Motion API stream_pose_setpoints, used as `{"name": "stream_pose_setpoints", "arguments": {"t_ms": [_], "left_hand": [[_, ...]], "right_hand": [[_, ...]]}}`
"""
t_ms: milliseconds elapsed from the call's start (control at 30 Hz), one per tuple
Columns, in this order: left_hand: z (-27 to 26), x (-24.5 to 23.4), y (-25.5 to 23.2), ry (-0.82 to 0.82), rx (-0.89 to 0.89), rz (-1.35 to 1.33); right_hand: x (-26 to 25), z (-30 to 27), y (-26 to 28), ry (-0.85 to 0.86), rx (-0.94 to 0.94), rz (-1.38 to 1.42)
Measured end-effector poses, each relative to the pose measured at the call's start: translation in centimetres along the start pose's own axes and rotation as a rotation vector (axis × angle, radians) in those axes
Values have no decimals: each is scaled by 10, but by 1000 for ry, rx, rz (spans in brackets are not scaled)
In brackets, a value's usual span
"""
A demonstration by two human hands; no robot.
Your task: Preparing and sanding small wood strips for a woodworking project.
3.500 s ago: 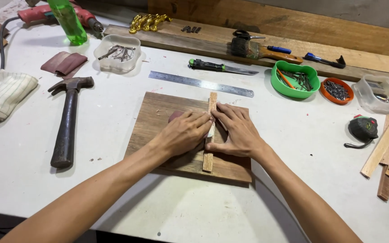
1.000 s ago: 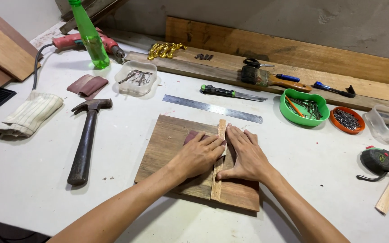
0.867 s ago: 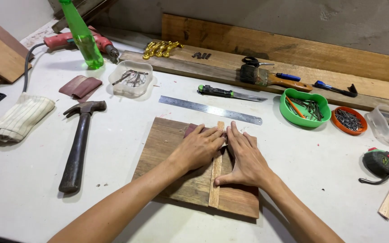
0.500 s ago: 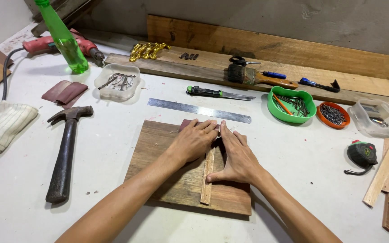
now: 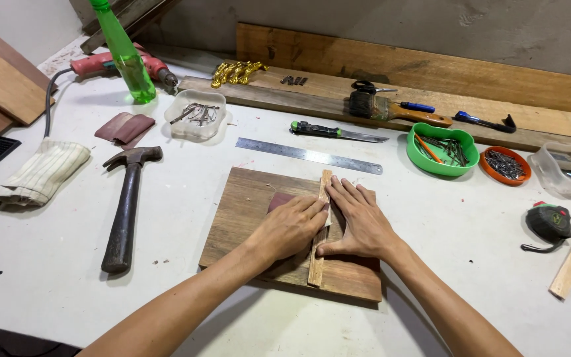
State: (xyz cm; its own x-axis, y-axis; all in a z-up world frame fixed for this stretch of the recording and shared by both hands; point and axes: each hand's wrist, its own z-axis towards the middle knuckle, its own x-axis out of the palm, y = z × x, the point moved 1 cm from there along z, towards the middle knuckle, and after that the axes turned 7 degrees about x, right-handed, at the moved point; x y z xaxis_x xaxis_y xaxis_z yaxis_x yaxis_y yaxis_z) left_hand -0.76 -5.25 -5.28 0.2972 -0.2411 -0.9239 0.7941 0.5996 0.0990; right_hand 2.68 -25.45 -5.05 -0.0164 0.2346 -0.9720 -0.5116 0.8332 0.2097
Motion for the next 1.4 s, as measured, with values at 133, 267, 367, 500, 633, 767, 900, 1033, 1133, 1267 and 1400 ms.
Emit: {"name": "stream_pose_setpoints", "arguments": {"t_ms": [133, 267, 367, 500, 633, 767, 900, 1033, 1133, 1267, 1400], "left_hand": [[22, 19, 24, -13, -29, 47], [48, 37, 53, 98, -95, -9], [58, 46, 65, 75, -112, -26], [64, 30, 68, 92, -186, -168], [52, 44, 60, 68, -133, -20], [31, 24, 33, 97, -128, -42], [7, 7, 0, 76, -218, -122], [-16, -1, -16, -39, -261, -90], [-19, -3, -19, -45, -301, -148], [-13, -2, -12, -6, -278, -136], [0, 9, 7, 39, -278, -145]], "right_hand": [[5, 0, -2, -27, 25, 62], [4, 1, -4, -64, 17, 124], [3, 3, -5, -52, 24, 121], [-4, 3, 1, -14, 39, 123], [-4, 3, 1, -30, 46, 153], [6, 4, -6, -39, 28, 134], [1, -3, 3, 15, 69, -38], [4, -13, 6, -5, 79, -66], [4, -18, 13, 22, 98, -42], [6, -14, 10, 24, 118, -62], [6, 1, -3, 15, 77, -70]]}}
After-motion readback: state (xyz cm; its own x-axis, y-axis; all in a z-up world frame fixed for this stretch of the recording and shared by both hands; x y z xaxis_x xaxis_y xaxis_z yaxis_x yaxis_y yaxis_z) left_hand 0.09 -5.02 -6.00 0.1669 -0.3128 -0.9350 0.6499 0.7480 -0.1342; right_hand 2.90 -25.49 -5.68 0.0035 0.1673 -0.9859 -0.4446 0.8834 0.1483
